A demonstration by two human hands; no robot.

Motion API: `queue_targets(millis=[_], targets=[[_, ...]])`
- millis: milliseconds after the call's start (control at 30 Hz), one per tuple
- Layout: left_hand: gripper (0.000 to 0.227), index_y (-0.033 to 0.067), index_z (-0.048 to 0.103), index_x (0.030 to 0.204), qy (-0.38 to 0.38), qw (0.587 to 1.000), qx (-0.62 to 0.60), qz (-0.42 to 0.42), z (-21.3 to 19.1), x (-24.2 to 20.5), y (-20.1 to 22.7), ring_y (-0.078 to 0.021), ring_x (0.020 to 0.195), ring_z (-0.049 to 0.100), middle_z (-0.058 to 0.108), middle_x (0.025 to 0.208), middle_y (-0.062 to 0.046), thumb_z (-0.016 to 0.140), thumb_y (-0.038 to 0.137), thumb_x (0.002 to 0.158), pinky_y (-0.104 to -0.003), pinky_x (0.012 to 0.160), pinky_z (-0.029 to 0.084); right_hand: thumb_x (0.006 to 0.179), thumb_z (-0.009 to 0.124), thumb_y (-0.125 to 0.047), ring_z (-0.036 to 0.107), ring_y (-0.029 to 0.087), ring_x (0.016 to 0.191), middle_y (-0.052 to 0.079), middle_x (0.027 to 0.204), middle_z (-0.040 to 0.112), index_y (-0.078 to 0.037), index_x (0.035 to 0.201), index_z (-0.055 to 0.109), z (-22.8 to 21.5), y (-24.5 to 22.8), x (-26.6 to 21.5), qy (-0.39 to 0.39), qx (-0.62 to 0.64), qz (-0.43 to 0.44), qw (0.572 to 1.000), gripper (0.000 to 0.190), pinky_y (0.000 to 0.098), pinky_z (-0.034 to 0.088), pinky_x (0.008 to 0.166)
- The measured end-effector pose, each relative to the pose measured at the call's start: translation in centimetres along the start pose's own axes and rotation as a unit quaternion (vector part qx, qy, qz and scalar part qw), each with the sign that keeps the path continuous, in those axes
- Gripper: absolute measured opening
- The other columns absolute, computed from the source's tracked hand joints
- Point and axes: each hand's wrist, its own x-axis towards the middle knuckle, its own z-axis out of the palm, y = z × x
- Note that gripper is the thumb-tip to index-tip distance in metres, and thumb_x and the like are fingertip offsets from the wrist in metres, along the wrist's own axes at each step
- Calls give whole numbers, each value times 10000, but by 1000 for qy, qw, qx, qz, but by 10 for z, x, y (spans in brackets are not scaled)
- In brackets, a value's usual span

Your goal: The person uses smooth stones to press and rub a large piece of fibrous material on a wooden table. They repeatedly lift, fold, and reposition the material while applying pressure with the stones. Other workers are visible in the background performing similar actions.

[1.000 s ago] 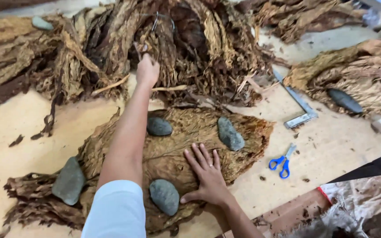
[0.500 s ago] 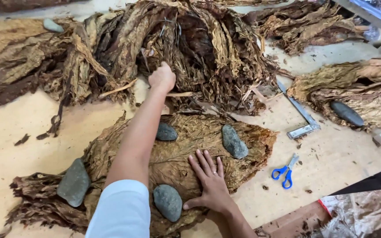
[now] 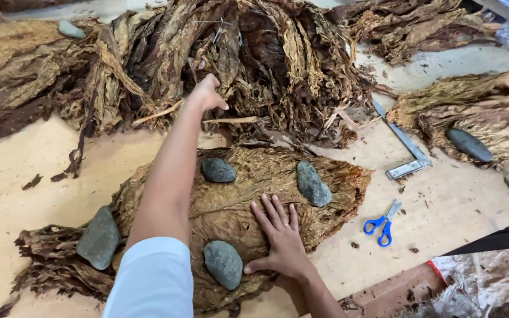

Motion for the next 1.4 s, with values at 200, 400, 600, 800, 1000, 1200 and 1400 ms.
queue_targets(millis=[200,400,600,800,1000,1200,1400], targets=[[441,229,426,1329,4,995,-82,-61,-8,21,-19,-122,827,425,525,1105,-15,560,106,927,-275,665,379,497,694,-820,-71,276,1456,106,1592,19,-203,1519,86,1,1,1,10,-16,-11,1000,1340,523,-147,1106],[383,42,335,1342,134,991,17,-11,2,25,-29,-389,1214,437,480,1313,-219,276,34,964,-546,968,405,515,700,-807,-80,274,1455,98,1594,17,-199,1520,87,-1,0,0,8,-9,-9,1000,1325,521,-148,1106],[301,191,579,1126,172,984,35,25,7,52,-38,-139,690,549,637,875,19,373,384,1021,-287,572,404,507,738,-802,-79,267,1453,95,1593,15,-197,1521,88,3,3,1,11,-15,-11,1000,1348,518,-155,1101],[274,113,592,1005,214,976,9,36,-2,63,-32,-161,763,579,642,929,-44,367,265,1042,-323,661,473,502,741,-793,-90,255,1456,85,1598,-10,-223,1519,68,2,2,1,0,-3,0,1000,1346,511,-165,1105],[250,51,578,978,128,991,34,31,-4,25,-1,-69,539,456,561,745,-8,388,192,1058,-201,433,329,505,737,-796,-70,268,1457,100,1594,12,-213,1518,77,2,2,1,11,-7,-7,1000,1343,519,-164,1103],[212,33,544,945,99,953,263,110,31,-39,-4,-87,508,393,505,660,-22,357,73,1036,-212,422,342,517,768,-764,-93,237,1456,74,1599,-16,-225,1517,60,4,3,1,10,-4,-5,1000,1339,515,-166,1109],[346,70,663,1062,114,970,160,144,12,-84,-40,-402,954,665,699,919,-215,388,256,964,-543,820,514,422,685,-845,-3,280,1457,63,1589,65,-244,1525,131,-10,-4,2,-26,42,27,998,1373,568,-73,1136]])
